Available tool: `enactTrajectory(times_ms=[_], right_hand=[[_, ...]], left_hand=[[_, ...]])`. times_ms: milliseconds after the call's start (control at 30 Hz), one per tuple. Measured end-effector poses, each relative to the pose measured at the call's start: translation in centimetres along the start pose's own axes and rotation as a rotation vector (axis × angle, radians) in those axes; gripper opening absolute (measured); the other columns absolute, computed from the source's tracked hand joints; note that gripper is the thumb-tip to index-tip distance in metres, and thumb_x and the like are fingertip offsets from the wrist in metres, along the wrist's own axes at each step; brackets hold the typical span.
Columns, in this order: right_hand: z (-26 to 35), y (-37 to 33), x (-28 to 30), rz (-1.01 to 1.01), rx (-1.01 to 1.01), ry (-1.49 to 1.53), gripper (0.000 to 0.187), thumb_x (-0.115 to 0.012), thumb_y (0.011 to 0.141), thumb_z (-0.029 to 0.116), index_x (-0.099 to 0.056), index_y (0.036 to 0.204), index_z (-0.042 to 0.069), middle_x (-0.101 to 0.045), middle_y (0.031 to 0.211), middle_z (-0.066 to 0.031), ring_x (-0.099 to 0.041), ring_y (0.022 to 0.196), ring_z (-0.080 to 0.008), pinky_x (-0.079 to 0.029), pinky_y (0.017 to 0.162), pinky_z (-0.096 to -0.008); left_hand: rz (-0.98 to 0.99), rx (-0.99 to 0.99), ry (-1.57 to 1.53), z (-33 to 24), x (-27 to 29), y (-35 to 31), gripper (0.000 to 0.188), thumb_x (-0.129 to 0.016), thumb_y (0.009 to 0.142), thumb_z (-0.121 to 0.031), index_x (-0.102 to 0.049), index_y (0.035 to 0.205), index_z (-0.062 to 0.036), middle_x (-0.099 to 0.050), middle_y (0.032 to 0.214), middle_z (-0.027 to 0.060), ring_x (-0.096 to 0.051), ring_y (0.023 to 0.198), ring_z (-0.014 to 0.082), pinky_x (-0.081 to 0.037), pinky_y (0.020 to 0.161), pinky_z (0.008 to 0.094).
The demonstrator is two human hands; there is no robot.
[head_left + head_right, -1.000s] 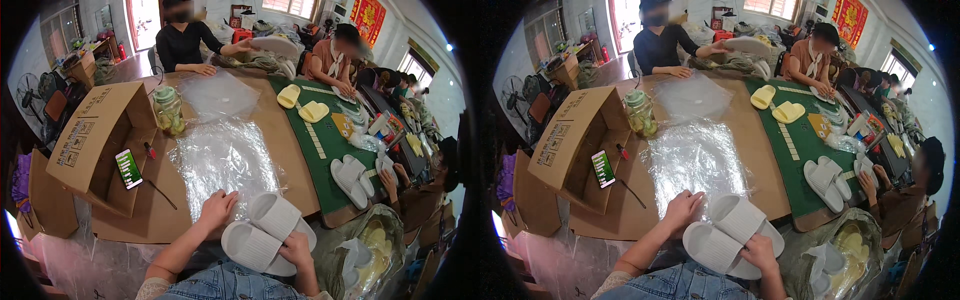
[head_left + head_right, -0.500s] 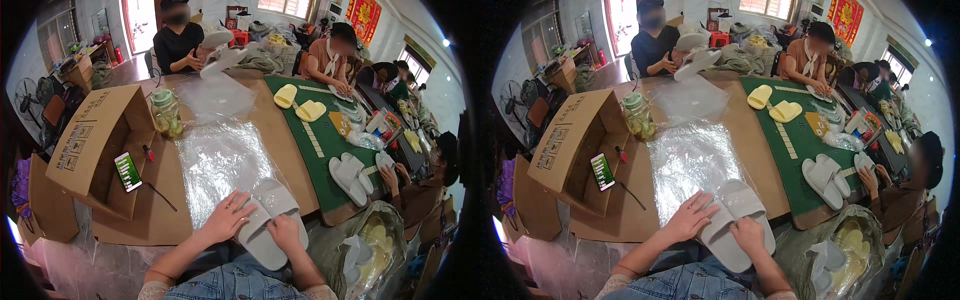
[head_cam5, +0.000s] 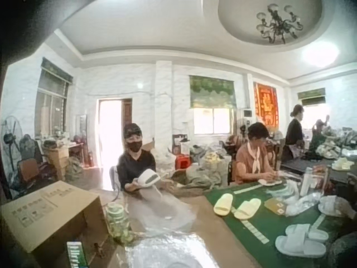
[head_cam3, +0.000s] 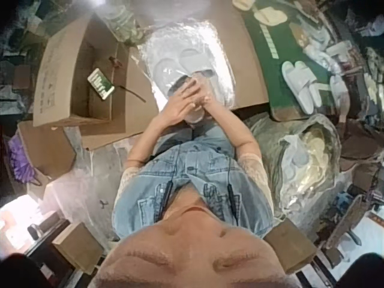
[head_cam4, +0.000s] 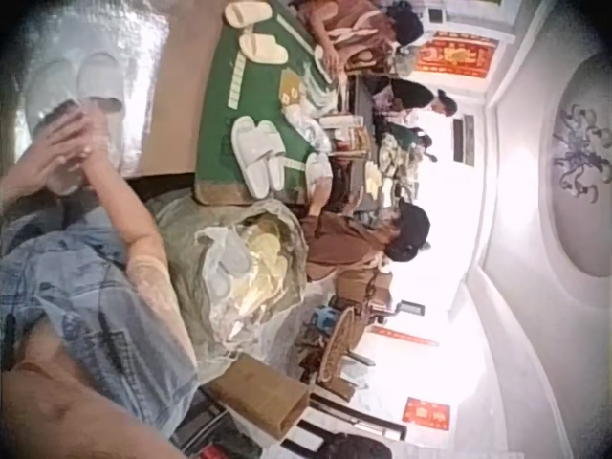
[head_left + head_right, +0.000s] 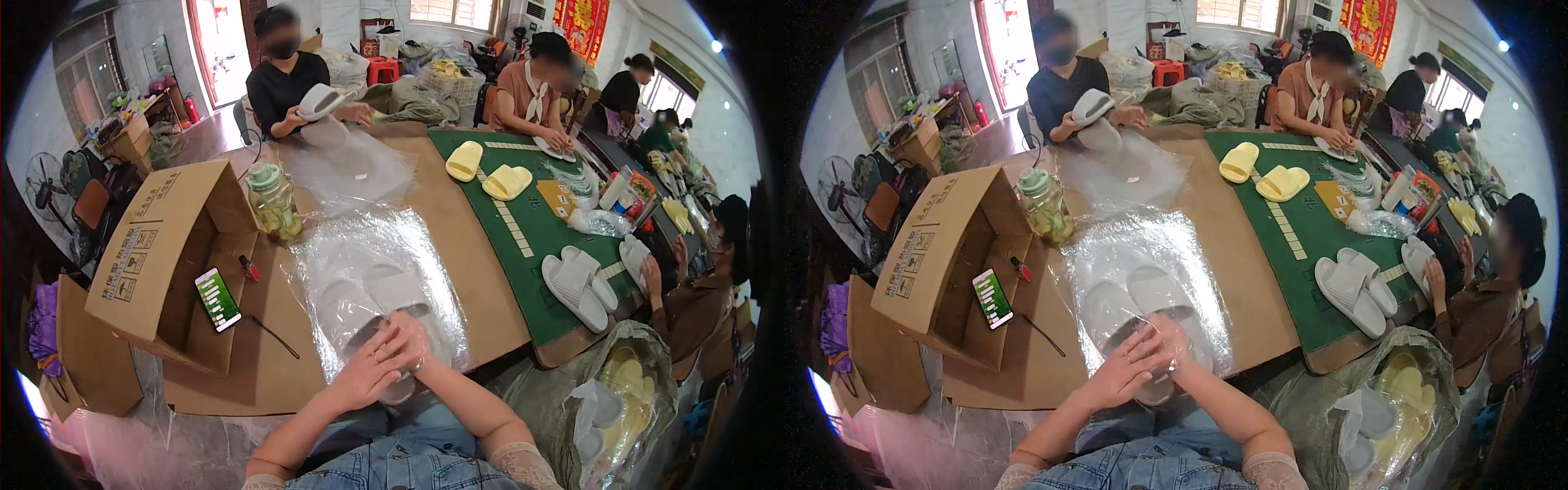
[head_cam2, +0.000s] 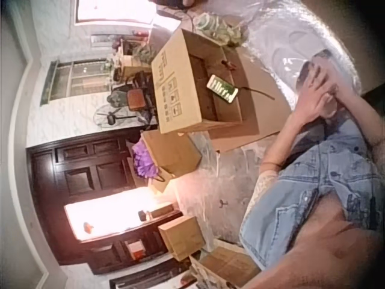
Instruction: The person wraps pairs of slippers in bubble wrap and places them into a large sack. They handle yellow, pink, and white slippers, picking them up from the table, wrapping them, and depositing them into the sack repeatedly.
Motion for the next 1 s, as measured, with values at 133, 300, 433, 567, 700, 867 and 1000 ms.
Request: enactTrajectory(times_ms=[133,300,433,567,700,867,1000], right_hand=[[0.7,4.6,0.8,-0.057,-0.277,-0.169,0.035,-0.051,0.100,0.035,-0.061,0.095,0.001,-0.065,0.095,-0.0228,-0.066,0.088,-0.0428,-0.052,0.077,-0.0538],[1.6,6.8,1.8,-0.202,-0.185,-0.215,0.035,-0.053,0.098,0.035,-0.062,0.094,0.001,-0.065,0.092,-0.0227,-0.067,0.082,-0.0424,-0.054,0.073,-0.0526],[-1.8,7.6,-1.0,-0.235,-0.187,-0.247,0.030,-0.060,0.094,0.031,-0.059,0.096,0.001,-0.062,0.093,-0.0222,-0.066,0.082,-0.0405,-0.053,0.072,-0.0500],[-1.1,5.0,-0.8,-0.299,-0.004,-0.181,0.040,-0.069,0.088,0.023,-0.055,0.117,-0.002,-0.057,0.104,-0.0221,-0.059,0.095,-0.0404,-0.050,0.083,-0.0507],[0.7,-2.2,1.7,-0.195,0.130,-0.082,0.054,-0.069,0.088,0.020,-0.052,0.137,0.003,-0.059,0.115,-0.0213,-0.052,0.113,-0.0427,-0.043,0.099,-0.0514],[4.2,-9.9,6.2,0.125,0.088,0.320,0.024,-0.071,0.085,0.009,-0.071,0.109,0.007,-0.069,0.102,-0.0124,-0.068,0.087,-0.0288,-0.054,0.075,-0.0394],[7.3,-8.8,11.4,-0.007,0.262,0.507,0.007,-0.076,0.079,0.005,-0.073,0.086,0.006,-0.068,0.075,-0.0080,-0.067,0.067,-0.0257,-0.052,0.060,-0.0330]], left_hand=[[0.028,0.006,-0.131,-1.2,0.9,-0.3,0.042,-0.045,0.102,-0.023,-0.056,0.142,-0.0136,-0.035,0.160,0.0093,-0.026,0.149,0.0381,-0.025,0.120,0.0472],[0.024,0.002,-0.070,-1.0,2.1,-0.7,0.043,-0.048,0.101,-0.024,-0.056,0.141,-0.0159,-0.036,0.159,0.0101,-0.027,0.149,0.0386,-0.026,0.120,0.0471],[0.111,0.204,0.037,1.3,1.9,-1.3,0.045,-0.054,0.098,-0.031,-0.058,0.140,-0.0155,-0.039,0.157,0.0134,-0.028,0.147,0.0399,-0.027,0.119,0.0469],[0.211,0.280,-0.023,2.7,1.8,-2.2,0.045,-0.064,0.094,-0.037,-0.063,0.132,-0.0135,-0.054,0.144,0.0166,-0.040,0.140,0.0383,-0.035,0.115,0.0452],[0.089,0.382,-0.177,4.3,3.6,-1.3,0.046,-0.065,0.093,-0.032,-0.062,0.134,-0.0117,-0.054,0.143,0.0171,-0.043,0.138,0.0370,-0.034,0.115,0.0462],[-0.298,0.337,0.218,9.0,4.6,0.4,0.048,-0.067,0.091,-0.029,-0.060,0.136,-0.0123,-0.047,0.149,0.0179,-0.040,0.139,0.0404,-0.034,0.114,0.0491],[-0.325,0.426,0.288,11.8,3.1,0.6,0.060,-0.067,0.092,-0.026,-0.047,0.147,-0.0126,-0.029,0.159,0.0215,-0.030,0.145,0.0425,-0.028,0.118,0.0496]])
Point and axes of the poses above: each hand's wrist, its own y-axis towards the middle knuckle, its own x-axis out of the back of the hand, z = x × y, the point moved 3 cm from there along y, towards the middle knuckle
